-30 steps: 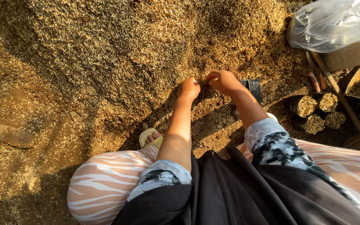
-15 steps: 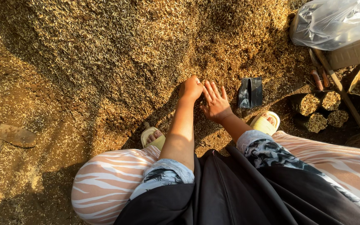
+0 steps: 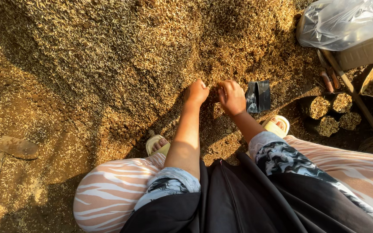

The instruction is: The person scoops dried plant material from a large pile on the ground and fills small black pouches. They repeatedly open pouches, fill them by hand, and fold the tops closed.

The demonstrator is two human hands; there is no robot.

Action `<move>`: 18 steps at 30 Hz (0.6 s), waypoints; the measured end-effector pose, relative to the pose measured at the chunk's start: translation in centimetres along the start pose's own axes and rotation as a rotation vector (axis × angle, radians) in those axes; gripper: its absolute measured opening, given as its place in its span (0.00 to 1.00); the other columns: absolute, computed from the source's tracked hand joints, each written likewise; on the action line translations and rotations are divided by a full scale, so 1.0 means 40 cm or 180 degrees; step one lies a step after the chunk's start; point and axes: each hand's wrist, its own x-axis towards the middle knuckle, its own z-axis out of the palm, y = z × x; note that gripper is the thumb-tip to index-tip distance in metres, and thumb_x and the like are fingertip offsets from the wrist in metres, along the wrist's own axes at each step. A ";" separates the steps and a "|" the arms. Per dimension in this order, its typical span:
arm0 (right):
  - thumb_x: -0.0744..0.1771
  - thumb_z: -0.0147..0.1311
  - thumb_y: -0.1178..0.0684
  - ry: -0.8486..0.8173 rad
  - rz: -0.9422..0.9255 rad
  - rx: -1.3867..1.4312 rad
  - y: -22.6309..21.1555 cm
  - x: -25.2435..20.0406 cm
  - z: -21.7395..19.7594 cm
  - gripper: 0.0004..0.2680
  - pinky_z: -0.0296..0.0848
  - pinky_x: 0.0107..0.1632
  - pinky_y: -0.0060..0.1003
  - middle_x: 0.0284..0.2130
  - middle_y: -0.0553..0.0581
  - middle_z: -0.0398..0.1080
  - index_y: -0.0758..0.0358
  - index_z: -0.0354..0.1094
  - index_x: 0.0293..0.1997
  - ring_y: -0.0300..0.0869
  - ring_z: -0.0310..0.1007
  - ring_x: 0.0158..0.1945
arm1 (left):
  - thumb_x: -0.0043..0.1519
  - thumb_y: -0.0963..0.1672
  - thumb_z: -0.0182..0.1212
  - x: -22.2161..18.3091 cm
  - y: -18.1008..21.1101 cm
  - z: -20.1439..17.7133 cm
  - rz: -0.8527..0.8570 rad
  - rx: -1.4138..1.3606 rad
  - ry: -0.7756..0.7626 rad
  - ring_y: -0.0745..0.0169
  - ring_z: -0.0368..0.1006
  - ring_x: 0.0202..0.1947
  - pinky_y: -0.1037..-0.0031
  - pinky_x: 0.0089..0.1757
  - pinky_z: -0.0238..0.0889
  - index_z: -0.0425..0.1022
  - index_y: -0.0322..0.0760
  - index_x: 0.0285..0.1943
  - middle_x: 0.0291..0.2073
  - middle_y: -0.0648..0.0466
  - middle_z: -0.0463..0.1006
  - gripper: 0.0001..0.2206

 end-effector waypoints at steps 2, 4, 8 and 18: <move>0.72 0.47 0.38 -0.0280 0.1143 0.0606 0.001 0.012 -0.018 0.15 0.74 0.62 0.48 0.56 0.57 0.72 0.57 0.66 0.59 0.48 0.73 0.58 | 0.63 0.49 0.62 -0.007 -0.003 -0.014 -0.0216 -0.0088 -0.0195 0.65 0.71 0.32 0.70 0.37 0.64 0.70 0.44 0.38 0.32 0.57 0.75 0.09; 0.68 0.53 0.33 -0.0581 0.1105 0.0710 0.008 0.017 -0.042 0.22 0.75 0.61 0.48 0.57 0.60 0.71 0.59 0.63 0.62 0.51 0.75 0.57 | 0.64 0.50 0.63 -0.009 -0.005 -0.027 -0.0313 -0.0012 -0.0334 0.65 0.68 0.31 0.68 0.37 0.64 0.71 0.42 0.38 0.32 0.56 0.73 0.11; 0.58 0.68 0.31 -0.0260 -0.0560 -0.0399 -0.022 0.029 -0.067 0.37 0.67 0.59 0.54 0.65 0.69 0.56 0.62 0.54 0.68 0.59 0.60 0.62 | 0.66 0.51 0.58 -0.005 0.001 -0.032 -0.0291 0.0378 -0.0541 0.63 0.72 0.33 0.64 0.40 0.67 0.76 0.38 0.38 0.32 0.53 0.76 0.14; 0.57 0.72 0.51 -0.0841 -0.0243 -0.0287 -0.077 0.052 -0.039 0.32 0.75 0.53 0.53 0.60 0.66 0.58 0.50 0.57 0.66 0.62 0.64 0.60 | 0.63 0.47 0.59 0.070 -0.031 0.015 0.0176 0.0525 -0.0470 0.60 0.73 0.32 0.63 0.39 0.67 0.77 0.40 0.40 0.32 0.52 0.77 0.08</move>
